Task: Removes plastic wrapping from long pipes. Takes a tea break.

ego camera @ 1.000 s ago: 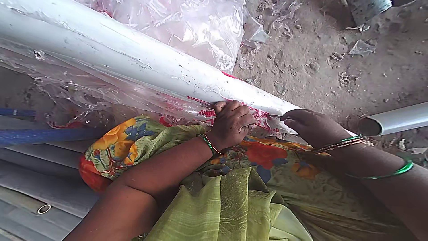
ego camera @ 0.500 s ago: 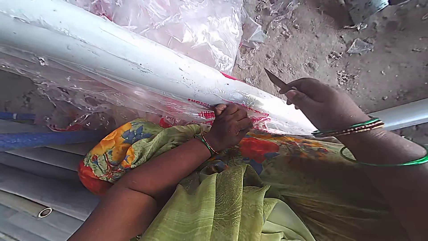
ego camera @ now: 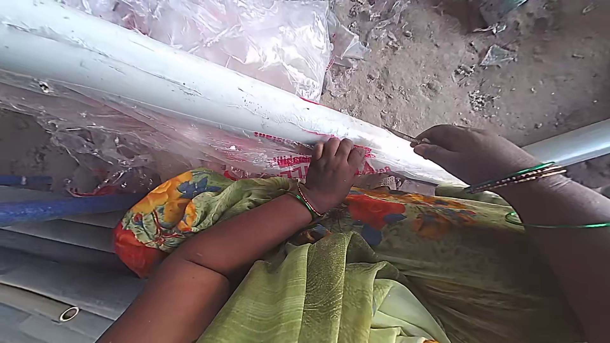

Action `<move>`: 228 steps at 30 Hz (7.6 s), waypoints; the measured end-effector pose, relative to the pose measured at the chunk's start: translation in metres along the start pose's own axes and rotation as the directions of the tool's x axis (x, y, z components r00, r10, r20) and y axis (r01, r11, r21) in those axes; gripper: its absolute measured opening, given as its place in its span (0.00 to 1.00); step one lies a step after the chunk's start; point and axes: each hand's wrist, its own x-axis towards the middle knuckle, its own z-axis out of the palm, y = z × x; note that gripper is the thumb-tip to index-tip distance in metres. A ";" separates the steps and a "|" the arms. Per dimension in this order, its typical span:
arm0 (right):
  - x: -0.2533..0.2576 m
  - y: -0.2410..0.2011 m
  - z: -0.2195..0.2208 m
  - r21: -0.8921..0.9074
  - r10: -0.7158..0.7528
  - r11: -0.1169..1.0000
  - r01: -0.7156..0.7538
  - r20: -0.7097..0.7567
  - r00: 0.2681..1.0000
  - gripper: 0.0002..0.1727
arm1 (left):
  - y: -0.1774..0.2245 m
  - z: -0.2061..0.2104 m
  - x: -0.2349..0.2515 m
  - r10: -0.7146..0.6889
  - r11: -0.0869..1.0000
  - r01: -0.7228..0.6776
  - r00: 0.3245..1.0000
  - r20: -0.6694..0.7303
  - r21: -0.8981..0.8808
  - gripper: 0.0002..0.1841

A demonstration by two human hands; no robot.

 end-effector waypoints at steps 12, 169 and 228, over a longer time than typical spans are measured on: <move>-0.014 0.030 0.007 -0.211 0.097 0.975 -0.069 0.126 0.987 0.17 | -0.009 0.033 0.012 0.106 0.986 -0.137 0.950 -0.293 -0.090 0.04; 0.001 0.073 0.013 -0.243 0.177 0.965 -0.100 0.320 0.931 0.15 | 0.002 0.041 0.007 0.248 0.892 -0.293 0.954 -0.169 -0.345 0.07; -0.011 0.068 -0.016 -0.352 0.357 0.902 -0.249 0.289 0.888 0.15 | -0.003 0.044 0.013 0.282 0.886 -0.345 0.931 -0.230 -0.309 0.06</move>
